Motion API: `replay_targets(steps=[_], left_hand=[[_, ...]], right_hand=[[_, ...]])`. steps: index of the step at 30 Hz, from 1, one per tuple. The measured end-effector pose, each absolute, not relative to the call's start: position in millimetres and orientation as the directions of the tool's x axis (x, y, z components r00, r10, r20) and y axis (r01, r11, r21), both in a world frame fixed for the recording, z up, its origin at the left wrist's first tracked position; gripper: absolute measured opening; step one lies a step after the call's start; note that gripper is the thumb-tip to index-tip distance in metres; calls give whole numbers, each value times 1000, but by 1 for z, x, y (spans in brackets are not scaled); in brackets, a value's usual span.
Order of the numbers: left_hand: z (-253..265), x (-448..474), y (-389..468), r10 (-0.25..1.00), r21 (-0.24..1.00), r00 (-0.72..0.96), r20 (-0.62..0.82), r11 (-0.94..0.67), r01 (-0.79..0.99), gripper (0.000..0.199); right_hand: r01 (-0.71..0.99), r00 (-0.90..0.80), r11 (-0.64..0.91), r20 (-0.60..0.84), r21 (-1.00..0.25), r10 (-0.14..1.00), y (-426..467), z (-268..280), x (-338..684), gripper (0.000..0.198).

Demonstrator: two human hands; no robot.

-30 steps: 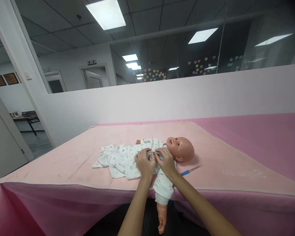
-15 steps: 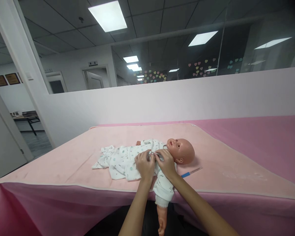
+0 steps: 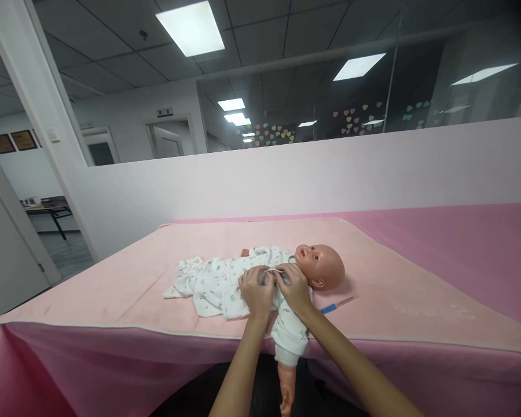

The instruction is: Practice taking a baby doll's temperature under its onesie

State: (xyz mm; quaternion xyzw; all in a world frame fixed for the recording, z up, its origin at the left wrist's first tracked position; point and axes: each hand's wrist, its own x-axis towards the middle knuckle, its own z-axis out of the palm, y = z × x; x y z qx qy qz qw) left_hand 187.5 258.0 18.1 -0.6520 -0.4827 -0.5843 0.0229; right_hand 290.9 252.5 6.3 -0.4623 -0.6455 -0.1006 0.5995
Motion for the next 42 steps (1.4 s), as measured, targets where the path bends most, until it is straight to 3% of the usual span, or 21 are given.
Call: replay_targets(steps=[8,29,37,42], left_hand=[[20,187,257,601,543,-145,786,-561,625,13],[23,187,258,591,706,-391,706,-537,462,17],[21,186,257,578,604,-278,767,-504,618,10],[21,164,257,618,634,-298,728,-441,635,17]], right_hand=[[720,147,549,866,-424,477,253,6,291,9],[718,132,560,870,-414,475,250,8,289,12],[711,164,560,875,-425,456,250,8,291,13],[704,175,562,873,-434,455,247,10,291,14]])
